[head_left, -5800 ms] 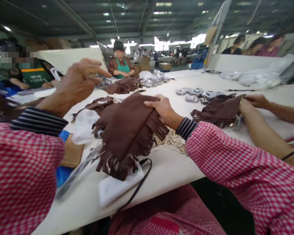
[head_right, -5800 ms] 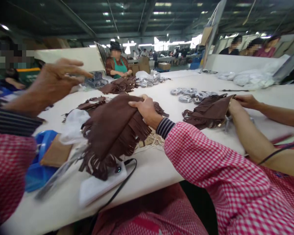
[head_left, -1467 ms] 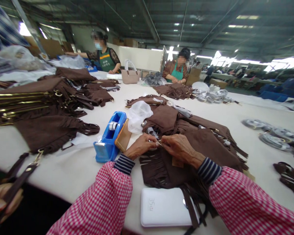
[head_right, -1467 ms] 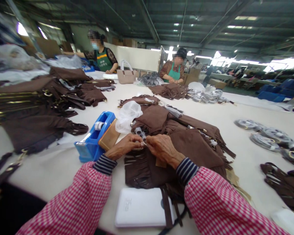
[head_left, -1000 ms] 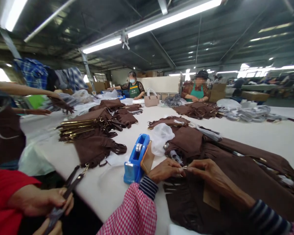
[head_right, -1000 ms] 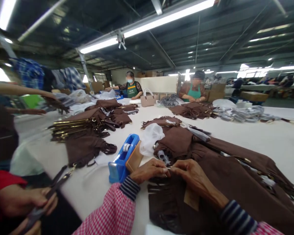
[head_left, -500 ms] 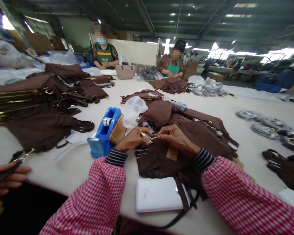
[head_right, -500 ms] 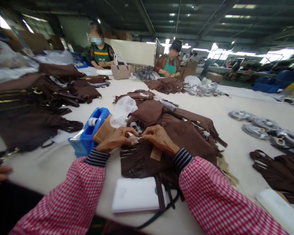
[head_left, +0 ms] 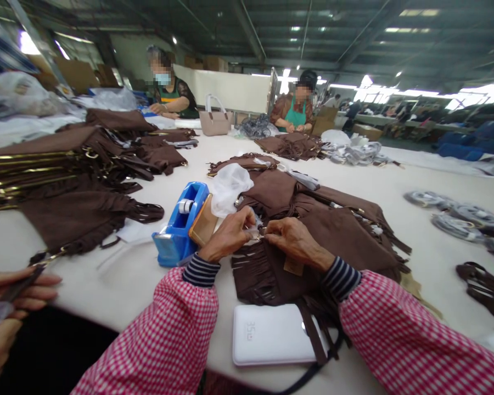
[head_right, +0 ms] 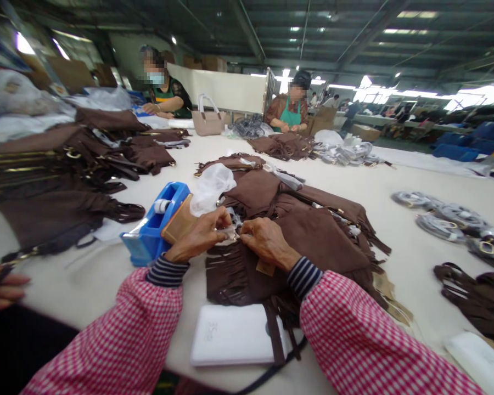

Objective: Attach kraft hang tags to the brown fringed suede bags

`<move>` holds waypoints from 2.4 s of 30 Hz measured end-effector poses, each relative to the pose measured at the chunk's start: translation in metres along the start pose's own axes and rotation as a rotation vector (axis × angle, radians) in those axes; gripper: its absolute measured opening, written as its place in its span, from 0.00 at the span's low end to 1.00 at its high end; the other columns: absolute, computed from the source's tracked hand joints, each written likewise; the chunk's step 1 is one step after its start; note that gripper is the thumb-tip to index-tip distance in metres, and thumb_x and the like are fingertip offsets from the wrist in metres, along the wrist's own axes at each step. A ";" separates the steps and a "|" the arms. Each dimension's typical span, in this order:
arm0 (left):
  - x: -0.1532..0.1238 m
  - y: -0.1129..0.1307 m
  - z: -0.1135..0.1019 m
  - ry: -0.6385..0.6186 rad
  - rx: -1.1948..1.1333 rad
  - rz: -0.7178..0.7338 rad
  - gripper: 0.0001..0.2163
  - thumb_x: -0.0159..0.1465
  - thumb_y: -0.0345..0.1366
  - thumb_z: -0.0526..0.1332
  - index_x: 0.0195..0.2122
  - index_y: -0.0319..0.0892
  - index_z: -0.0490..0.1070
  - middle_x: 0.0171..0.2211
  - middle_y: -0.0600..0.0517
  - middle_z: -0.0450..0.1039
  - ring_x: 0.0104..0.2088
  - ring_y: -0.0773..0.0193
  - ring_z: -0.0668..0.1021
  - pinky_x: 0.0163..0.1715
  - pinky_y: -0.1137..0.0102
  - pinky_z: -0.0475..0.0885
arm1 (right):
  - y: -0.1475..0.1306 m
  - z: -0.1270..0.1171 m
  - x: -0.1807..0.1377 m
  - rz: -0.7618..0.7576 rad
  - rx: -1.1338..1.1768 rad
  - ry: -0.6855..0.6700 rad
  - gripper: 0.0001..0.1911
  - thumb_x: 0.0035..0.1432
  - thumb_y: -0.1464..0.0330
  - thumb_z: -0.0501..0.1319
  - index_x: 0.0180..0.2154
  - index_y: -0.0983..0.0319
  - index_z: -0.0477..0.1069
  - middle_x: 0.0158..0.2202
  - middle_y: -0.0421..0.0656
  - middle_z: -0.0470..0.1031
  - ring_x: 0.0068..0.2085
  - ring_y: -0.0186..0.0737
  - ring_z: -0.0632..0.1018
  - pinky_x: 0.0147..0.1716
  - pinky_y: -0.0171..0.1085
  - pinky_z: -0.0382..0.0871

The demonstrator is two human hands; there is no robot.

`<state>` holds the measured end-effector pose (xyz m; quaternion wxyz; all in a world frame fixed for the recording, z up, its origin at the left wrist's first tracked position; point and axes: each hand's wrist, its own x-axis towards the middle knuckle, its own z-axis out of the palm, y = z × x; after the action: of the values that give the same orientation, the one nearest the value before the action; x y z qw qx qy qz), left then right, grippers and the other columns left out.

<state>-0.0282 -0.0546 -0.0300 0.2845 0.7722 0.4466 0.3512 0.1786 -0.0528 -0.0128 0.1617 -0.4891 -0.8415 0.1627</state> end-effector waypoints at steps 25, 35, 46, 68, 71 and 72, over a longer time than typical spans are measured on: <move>0.009 0.013 -0.001 0.033 -0.055 -0.033 0.13 0.50 0.23 0.57 0.36 0.43 0.64 0.31 0.56 0.67 0.31 0.64 0.71 0.31 0.69 0.63 | -0.013 0.020 0.011 0.092 -0.270 -0.044 0.15 0.63 0.56 0.62 0.39 0.59 0.80 0.36 0.47 0.83 0.39 0.46 0.81 0.32 0.36 0.61; 0.028 0.042 -0.001 0.152 0.358 0.226 0.12 0.54 0.21 0.56 0.37 0.45 0.64 0.37 0.51 0.70 0.39 0.58 0.72 0.41 0.64 0.68 | -0.014 0.024 0.013 0.165 -0.206 0.060 0.14 0.63 0.64 0.57 0.31 0.64 0.77 0.29 0.47 0.79 0.30 0.39 0.75 0.28 0.35 0.53; -0.032 0.016 0.018 0.996 0.455 0.320 0.06 0.64 0.27 0.62 0.41 0.43 0.71 0.51 0.43 0.75 0.54 0.52 0.74 0.53 0.57 0.70 | 0.005 0.014 0.023 0.214 0.298 0.021 0.16 0.57 0.62 0.57 0.20 0.64 0.69 0.18 0.38 0.63 0.22 0.32 0.64 0.22 0.34 0.48; -0.013 -0.010 0.048 0.067 0.125 -0.285 0.08 0.59 0.36 0.63 0.34 0.42 0.81 0.28 0.48 0.79 0.31 0.57 0.77 0.32 0.69 0.61 | 0.001 0.009 0.025 0.297 0.350 0.012 0.15 0.54 0.64 0.58 0.22 0.66 0.74 0.16 0.38 0.64 0.21 0.32 0.64 0.23 0.33 0.52; -0.015 -0.008 0.046 0.124 0.080 -0.284 0.06 0.58 0.36 0.63 0.31 0.43 0.81 0.28 0.50 0.79 0.33 0.57 0.78 0.34 0.68 0.63 | 0.001 0.008 0.025 0.287 0.334 0.002 0.15 0.55 0.64 0.58 0.22 0.66 0.74 0.16 0.39 0.67 0.21 0.32 0.66 0.23 0.33 0.54; -0.017 -0.008 0.044 0.132 0.031 -0.270 0.06 0.58 0.36 0.64 0.30 0.44 0.81 0.28 0.51 0.79 0.33 0.57 0.77 0.34 0.69 0.64 | 0.001 0.007 0.024 0.278 0.326 -0.011 0.16 0.56 0.64 0.58 0.22 0.66 0.75 0.17 0.40 0.68 0.22 0.33 0.67 0.23 0.33 0.55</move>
<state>-0.0026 -0.0723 -0.0669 0.2872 0.6845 0.5694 0.3531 0.1645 -0.0320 -0.0167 0.2103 -0.5668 -0.7294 0.3201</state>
